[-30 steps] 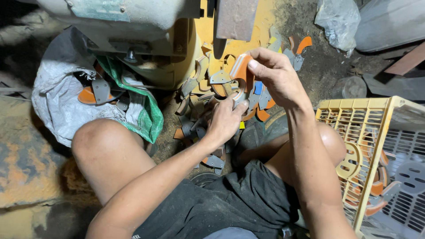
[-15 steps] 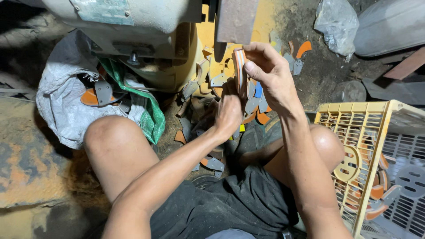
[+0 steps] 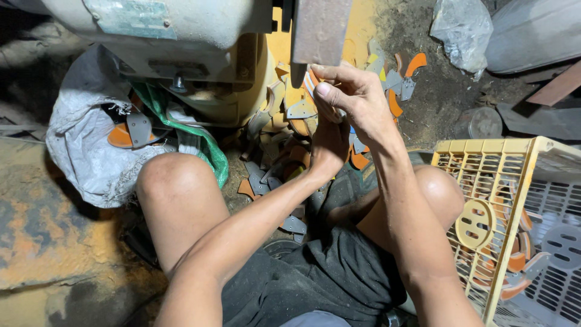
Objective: The person sits on the floor and repeatedly presses small orange and grey shoe sole pieces against a grinding wheel to smooth their edges. The person handles the pieces one at a time, turning them over as needed, and places finished pieces into a nearby yellow crate.
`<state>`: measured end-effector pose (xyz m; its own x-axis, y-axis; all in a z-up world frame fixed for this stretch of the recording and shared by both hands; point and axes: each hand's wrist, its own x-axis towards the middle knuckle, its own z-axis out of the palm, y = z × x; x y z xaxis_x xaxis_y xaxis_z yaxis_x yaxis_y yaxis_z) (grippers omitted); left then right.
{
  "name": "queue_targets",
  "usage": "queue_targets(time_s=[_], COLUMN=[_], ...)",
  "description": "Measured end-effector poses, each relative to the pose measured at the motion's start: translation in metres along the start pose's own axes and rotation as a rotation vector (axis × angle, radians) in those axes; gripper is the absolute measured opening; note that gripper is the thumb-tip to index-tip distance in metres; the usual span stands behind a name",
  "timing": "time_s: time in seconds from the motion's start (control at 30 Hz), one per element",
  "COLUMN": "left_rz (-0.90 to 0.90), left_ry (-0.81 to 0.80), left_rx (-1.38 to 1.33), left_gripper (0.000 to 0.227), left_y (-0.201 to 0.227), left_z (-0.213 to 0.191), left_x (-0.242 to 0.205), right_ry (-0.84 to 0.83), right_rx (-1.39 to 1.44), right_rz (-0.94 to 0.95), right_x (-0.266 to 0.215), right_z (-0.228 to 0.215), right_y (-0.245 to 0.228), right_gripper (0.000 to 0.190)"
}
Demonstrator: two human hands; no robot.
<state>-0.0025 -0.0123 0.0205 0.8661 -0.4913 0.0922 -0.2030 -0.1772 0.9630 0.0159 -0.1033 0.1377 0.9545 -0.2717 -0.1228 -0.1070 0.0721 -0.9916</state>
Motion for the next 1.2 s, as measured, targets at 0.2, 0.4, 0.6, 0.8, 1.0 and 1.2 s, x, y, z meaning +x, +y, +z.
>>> queue_targets(time_s=[0.2,0.4,0.6,0.8,1.0,1.2], left_rz=[0.071,-0.171,0.040,-0.275,-0.507,-0.427], left_ry=[0.036,-0.145,-0.430,-0.271,-0.332,-0.279], left_rx=[-0.028,-0.080,0.522,-0.085,-0.145,-0.096], left_gripper=[0.033,0.040,0.036,0.014,0.012,0.020], left_y=[0.005,-0.008,-0.052,-0.044,-0.001,0.022], left_z=[0.001,0.011,0.033,0.025,-0.009,-0.029], left_x=[0.002,-0.006,-0.014,-0.017,-0.009,-0.009], right_ry=[-0.034,-0.091,-0.109,-0.091,-0.090,-0.093], right_rx=[-0.048,-0.025,-0.068,-0.061,-0.001,-0.027], right_rz=[-0.071,-0.101,-0.113,-0.097,-0.070,-0.075], right_x=[0.006,0.009,0.010,0.012,0.013,0.011], right_z=[-0.004,-0.006,-0.005,-0.005,-0.004,-0.003], right_y=[0.001,-0.002,-0.006,-0.005,-0.002,-0.005], right_gripper=[0.036,0.030,0.030,0.031,0.032,0.035])
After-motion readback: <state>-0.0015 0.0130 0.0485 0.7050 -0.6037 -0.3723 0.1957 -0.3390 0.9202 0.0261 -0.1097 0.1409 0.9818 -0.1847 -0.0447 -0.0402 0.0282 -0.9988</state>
